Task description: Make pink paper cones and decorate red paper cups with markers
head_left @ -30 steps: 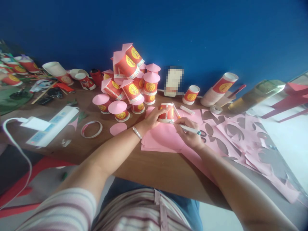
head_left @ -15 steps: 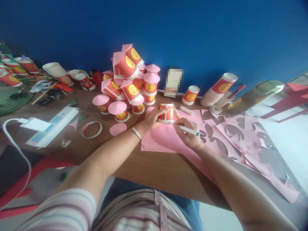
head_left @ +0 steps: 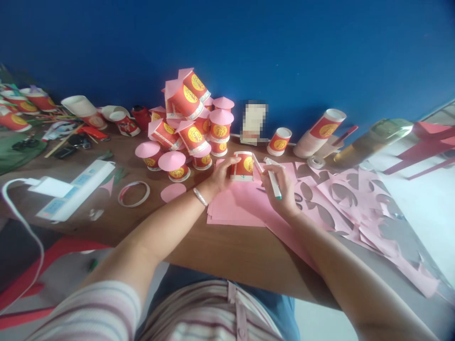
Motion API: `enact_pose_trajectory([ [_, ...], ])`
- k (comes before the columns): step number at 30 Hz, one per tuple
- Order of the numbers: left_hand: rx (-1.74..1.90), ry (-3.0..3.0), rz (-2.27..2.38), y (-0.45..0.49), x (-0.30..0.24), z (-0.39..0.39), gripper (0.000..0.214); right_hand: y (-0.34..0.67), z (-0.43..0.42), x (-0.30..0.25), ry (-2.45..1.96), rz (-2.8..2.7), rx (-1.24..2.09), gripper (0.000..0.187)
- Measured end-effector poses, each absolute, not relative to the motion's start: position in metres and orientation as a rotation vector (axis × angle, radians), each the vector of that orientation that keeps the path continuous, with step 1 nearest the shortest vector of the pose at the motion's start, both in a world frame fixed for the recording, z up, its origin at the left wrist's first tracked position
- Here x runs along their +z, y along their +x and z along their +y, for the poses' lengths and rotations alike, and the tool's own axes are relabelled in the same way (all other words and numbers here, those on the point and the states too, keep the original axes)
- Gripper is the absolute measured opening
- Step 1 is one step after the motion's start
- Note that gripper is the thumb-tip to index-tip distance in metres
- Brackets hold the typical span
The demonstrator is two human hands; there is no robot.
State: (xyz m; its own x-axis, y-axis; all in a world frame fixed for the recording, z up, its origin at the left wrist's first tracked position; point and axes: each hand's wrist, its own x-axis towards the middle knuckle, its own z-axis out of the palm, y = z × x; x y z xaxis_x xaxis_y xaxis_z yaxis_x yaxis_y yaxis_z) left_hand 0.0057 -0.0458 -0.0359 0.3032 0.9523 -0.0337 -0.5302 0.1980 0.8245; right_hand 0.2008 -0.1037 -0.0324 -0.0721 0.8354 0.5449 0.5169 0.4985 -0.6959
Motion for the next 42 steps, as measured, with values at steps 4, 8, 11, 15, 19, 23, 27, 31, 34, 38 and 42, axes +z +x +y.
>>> enact_pose_trajectory([
  [4, 1.035, 0.682, 0.443, 0.004, -0.027, -0.045, 0.030, 0.208, -0.095, -0.038, -1.173, -1.766, 0.353, 0.022],
  [8, 0.966, 0.603, 0.345, 0.002, -0.018, -0.047, 0.038, 0.213, -0.089, -0.044, -1.230, -1.722, 0.454, 0.023],
  [11, 0.941, 0.570, 0.324, -0.001, -0.016, -0.048, 0.041, 0.213, -0.087, -0.047, -1.217, -1.755, 0.394, 0.023],
  [15, 0.916, 0.559, 0.325, -0.002, -0.017, -0.048, 0.045, 0.212, -0.087, -0.046, -1.114, -1.840, 0.259, 0.027],
  [19, 0.918, 0.627, 0.339, -0.003, -0.019, -0.047, 0.047, 0.213, -0.089, -0.039, -1.036, -1.857, 0.227, 0.025],
  [23, 0.933, 0.697, 0.367, -0.001, -0.022, -0.047, 0.046, 0.213, -0.091, -0.033, -1.032, -1.786, 0.251, 0.021],
  [27, 0.983, 0.779, 0.459, 0.001, -0.026, -0.048, 0.045, 0.215, -0.089, -0.033, -1.067, -1.762, 0.236, 0.019],
  [31, 0.998, 0.964, 0.506, 0.003, -0.028, -0.051, 0.050, 0.220, -0.088, -0.034, -1.132, -1.766, 0.187, 0.025],
  [34, 0.937, 1.146, 0.488, 0.003, -0.026, -0.053, 0.054, 0.224, -0.086, -0.034, -1.181, -1.776, 0.141, 0.033],
  [38, 0.834, 1.243, 0.406, 0.004, -0.028, -0.052, 0.058, 0.225, -0.084, -0.034, -1.181, -1.728, 0.235, 0.034],
  [42, 1.012, 1.256, 0.614, 0.006, -0.035, -0.043, 0.049, 0.223, -0.085, -0.031, -1.144, -1.603, 0.410, 0.022],
])
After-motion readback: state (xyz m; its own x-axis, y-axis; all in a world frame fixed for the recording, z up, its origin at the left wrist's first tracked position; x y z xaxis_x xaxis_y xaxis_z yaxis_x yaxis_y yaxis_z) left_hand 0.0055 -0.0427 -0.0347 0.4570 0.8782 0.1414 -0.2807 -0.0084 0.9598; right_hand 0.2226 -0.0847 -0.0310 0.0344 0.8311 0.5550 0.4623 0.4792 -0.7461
